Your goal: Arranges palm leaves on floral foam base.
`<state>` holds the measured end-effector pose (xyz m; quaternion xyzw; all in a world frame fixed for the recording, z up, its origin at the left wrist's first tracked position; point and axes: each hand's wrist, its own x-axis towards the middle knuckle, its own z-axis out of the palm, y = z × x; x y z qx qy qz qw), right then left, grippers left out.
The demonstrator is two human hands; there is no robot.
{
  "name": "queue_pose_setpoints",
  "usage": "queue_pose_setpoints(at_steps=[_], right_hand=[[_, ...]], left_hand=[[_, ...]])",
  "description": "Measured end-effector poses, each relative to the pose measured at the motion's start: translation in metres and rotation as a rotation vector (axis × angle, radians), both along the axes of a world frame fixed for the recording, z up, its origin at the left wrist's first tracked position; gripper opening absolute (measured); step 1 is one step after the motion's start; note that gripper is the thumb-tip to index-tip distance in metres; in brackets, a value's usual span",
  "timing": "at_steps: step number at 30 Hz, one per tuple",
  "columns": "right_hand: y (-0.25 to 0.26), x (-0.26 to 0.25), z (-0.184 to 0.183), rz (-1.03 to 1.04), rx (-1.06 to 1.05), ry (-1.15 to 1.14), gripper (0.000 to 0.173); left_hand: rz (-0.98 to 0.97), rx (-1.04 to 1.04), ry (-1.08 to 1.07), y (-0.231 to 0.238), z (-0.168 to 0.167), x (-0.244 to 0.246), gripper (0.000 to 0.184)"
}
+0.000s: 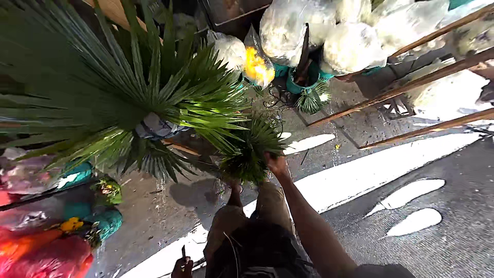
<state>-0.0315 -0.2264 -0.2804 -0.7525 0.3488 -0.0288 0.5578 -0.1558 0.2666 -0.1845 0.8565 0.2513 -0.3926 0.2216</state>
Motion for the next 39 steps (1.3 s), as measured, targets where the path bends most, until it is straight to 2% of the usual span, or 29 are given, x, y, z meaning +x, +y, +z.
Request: queue_pose_setpoints(at_steps=[2,5,8,11,14,16,19,22,25,26,28,30,31,35,37,39], right_hand=[[-0.005,-0.010,0.024,0.068,0.062,-0.039,0.040],[-0.027,-0.010,0.063,0.019,0.160,-0.140,0.036],[-0.058,-0.009,0.120,-0.017,0.258,-0.171,0.030],[-0.085,-0.015,0.175,0.065,0.316,-0.139,0.021],[-0.094,-0.019,0.198,0.097,0.449,-0.129,0.027],[-0.090,-0.015,0.208,0.090,0.551,-0.181,0.034],[-0.086,-0.005,0.195,0.121,0.671,-0.254,0.036],[-0.077,0.011,0.172,0.182,0.786,-0.210,0.036],[-0.074,0.034,0.128,0.287,0.723,-0.057,0.031],[-0.075,0.039,0.110,0.283,0.662,0.004,0.046],[-0.076,0.035,0.073,0.066,0.446,0.161,0.065],[-0.075,0.022,0.045,-0.158,0.236,0.253,0.062],[-0.072,0.011,0.038,-0.206,0.237,0.261,0.059],[-0.034,-0.056,0.032,-0.130,0.389,0.296,0.044],[-0.007,-0.076,0.038,0.006,0.405,0.303,0.037],[0.018,-0.079,0.054,0.152,0.515,0.224,0.032]], left_hand=[[-0.044,0.046,-0.005,-0.036,0.000,0.007,0.038],[-0.078,0.011,-0.120,-0.086,0.008,0.024,0.034],[-0.132,-0.150,-0.309,-0.133,0.036,0.043,0.029],[-0.239,-0.268,-0.559,-0.180,0.071,0.068,0.033],[-0.406,-0.407,-0.808,-0.218,0.093,0.093,0.034],[-0.488,-0.505,-0.801,-0.238,0.099,0.104,0.036],[-0.491,-0.594,-0.669,-0.254,0.094,0.104,0.039],[-0.325,-0.768,-0.531,-0.259,0.071,0.101,0.033],[-0.102,-0.873,-0.376,-0.263,0.042,0.109,0.027],[-0.016,-0.876,-0.320,-0.266,0.035,0.113,0.025],[0.110,-0.844,-0.253,-0.271,0.011,0.116,0.024],[0.147,-0.808,-0.257,-0.275,-0.012,0.123,0.023],[0.174,-0.803,-0.266,-0.275,-0.017,0.129,0.024],[0.409,-0.867,-0.346,-0.271,-0.008,0.131,0.023],[0.425,-0.882,-0.388,-0.261,0.005,0.129,0.023],[0.412,-0.892,-0.413,-0.250,0.022,0.124,0.023]])
